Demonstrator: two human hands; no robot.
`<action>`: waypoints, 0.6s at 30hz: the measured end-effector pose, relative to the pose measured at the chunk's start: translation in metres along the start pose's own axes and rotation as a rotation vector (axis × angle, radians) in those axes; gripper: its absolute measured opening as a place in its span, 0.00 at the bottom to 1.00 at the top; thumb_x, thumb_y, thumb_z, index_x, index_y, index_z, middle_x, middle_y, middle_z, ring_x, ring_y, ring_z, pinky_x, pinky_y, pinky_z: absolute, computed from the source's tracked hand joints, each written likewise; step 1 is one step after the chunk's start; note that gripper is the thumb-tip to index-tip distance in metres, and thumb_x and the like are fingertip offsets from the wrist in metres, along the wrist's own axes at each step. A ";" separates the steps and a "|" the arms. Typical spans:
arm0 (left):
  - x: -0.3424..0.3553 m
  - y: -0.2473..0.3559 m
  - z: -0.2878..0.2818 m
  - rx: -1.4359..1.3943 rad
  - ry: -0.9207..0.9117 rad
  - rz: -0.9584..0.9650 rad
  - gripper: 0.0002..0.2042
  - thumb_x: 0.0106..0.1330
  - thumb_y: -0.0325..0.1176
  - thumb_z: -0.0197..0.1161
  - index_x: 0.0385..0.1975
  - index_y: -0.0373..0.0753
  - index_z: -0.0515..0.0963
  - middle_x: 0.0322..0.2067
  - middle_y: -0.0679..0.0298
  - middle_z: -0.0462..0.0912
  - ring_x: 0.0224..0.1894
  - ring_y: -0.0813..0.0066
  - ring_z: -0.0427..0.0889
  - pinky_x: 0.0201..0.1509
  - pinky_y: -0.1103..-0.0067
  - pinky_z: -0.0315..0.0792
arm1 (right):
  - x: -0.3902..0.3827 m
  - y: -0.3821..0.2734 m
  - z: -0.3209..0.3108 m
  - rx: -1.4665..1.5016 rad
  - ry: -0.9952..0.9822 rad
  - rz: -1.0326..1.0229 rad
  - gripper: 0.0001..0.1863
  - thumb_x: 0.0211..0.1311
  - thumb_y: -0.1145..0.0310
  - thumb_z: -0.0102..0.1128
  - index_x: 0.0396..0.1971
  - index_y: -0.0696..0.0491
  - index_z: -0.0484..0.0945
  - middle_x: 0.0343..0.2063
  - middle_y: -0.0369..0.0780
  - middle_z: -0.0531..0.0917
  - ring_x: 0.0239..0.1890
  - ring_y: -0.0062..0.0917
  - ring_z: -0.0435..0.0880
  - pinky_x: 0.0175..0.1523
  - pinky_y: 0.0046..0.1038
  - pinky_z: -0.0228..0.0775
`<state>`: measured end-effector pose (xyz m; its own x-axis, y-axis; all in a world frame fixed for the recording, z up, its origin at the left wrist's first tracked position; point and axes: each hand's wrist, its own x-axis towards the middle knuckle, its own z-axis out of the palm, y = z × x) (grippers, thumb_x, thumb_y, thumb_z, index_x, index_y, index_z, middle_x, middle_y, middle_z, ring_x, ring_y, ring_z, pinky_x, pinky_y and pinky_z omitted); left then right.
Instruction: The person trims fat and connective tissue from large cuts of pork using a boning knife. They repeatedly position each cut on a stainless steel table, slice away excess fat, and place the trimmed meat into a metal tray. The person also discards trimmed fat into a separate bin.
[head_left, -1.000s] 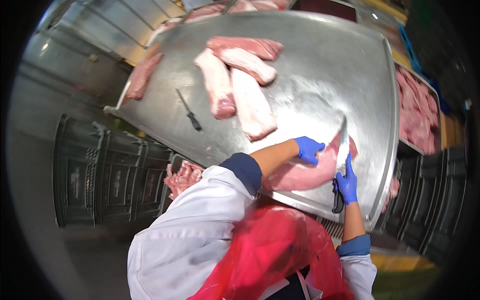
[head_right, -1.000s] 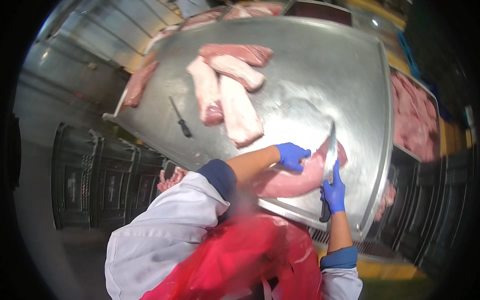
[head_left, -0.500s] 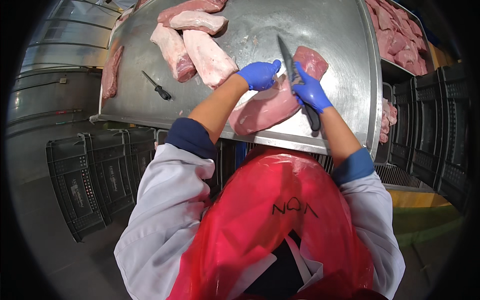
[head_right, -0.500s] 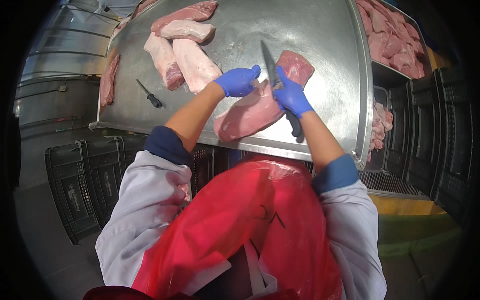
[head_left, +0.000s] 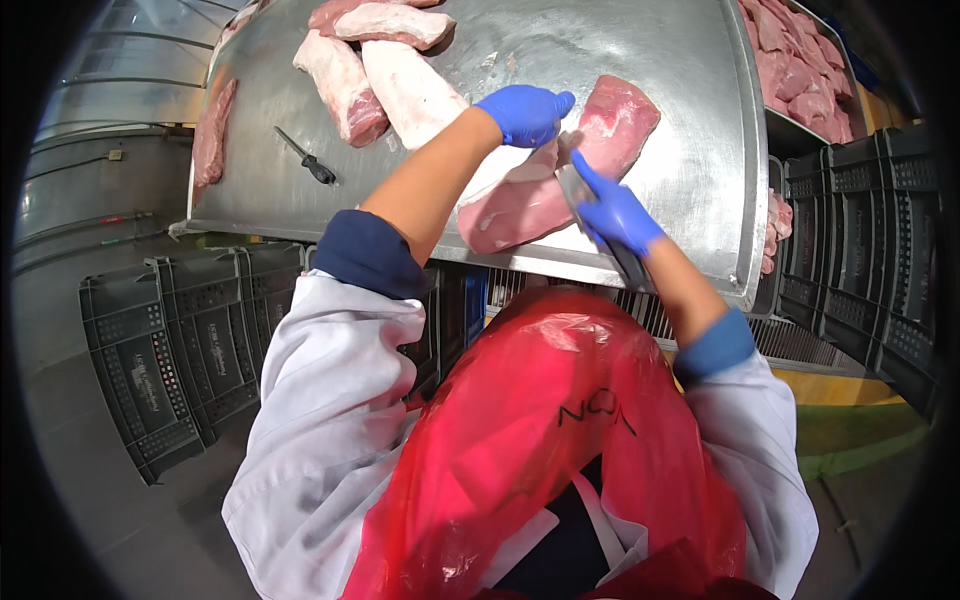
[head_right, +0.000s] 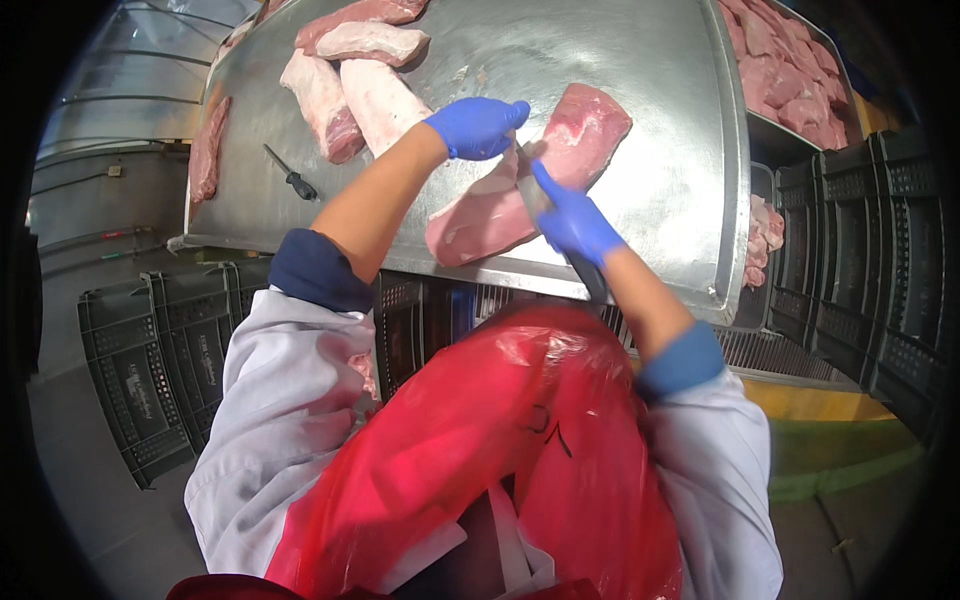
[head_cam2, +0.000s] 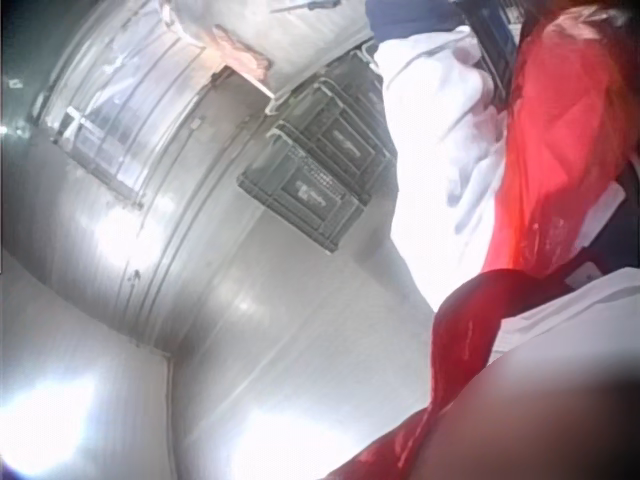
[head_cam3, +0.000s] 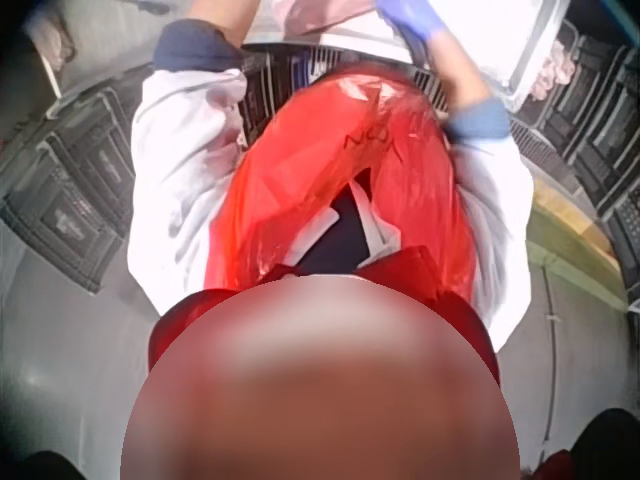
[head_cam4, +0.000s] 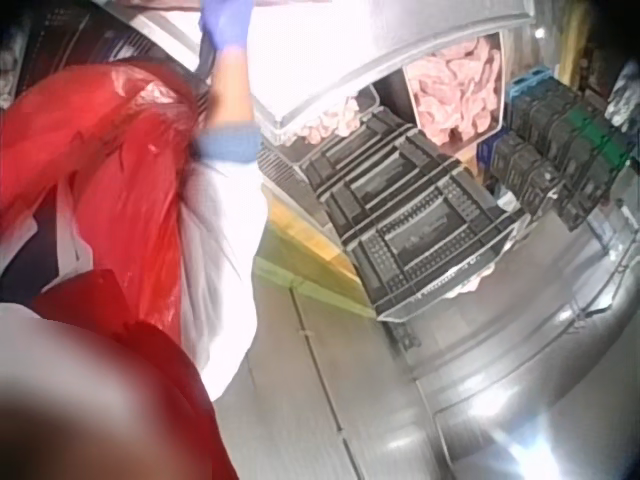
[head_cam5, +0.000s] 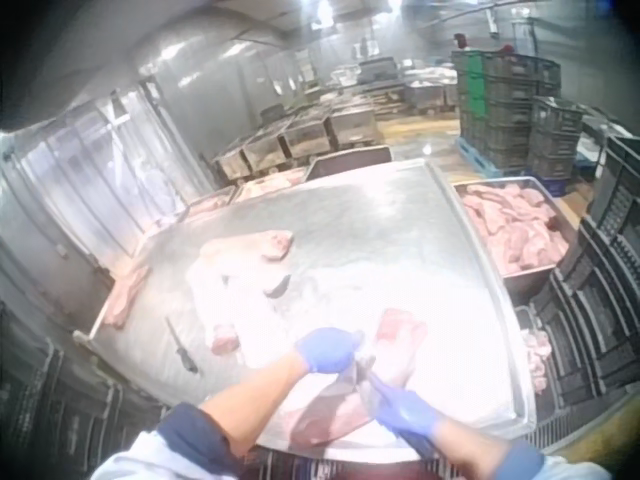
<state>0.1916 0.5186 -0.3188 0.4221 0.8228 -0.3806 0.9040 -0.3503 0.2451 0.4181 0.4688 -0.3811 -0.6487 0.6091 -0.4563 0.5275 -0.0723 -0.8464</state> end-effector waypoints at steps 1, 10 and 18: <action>-0.010 -0.008 -0.003 -0.030 0.029 0.000 0.10 0.67 0.33 0.55 0.43 0.36 0.67 0.31 0.47 0.81 0.36 0.41 0.81 0.39 0.57 0.74 | -0.024 0.013 0.006 -0.151 0.010 -0.069 0.38 0.65 0.67 0.51 0.75 0.36 0.52 0.25 0.47 0.84 0.24 0.30 0.85 0.39 0.30 0.80; -0.044 -0.024 -0.019 -0.042 0.193 0.061 0.10 0.64 0.32 0.57 0.42 0.38 0.69 0.31 0.47 0.82 0.36 0.41 0.81 0.40 0.57 0.73 | -0.019 -0.015 0.042 -0.173 0.046 -0.035 0.38 0.65 0.64 0.51 0.75 0.37 0.53 0.26 0.53 0.83 0.30 0.38 0.87 0.44 0.36 0.77; -0.108 -0.009 -0.045 -0.094 0.328 0.136 0.09 0.62 0.31 0.59 0.39 0.39 0.69 0.29 0.49 0.81 0.34 0.43 0.81 0.37 0.57 0.73 | 0.005 -0.034 0.078 -0.097 0.025 -0.109 0.39 0.63 0.65 0.53 0.75 0.41 0.53 0.35 0.59 0.83 0.36 0.51 0.84 0.46 0.40 0.75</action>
<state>0.1347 0.4532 -0.2396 0.4795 0.8768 -0.0362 0.8247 -0.4361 0.3601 0.3541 0.4130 -0.3755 -0.6914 0.6291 -0.3553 0.5065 0.0714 -0.8593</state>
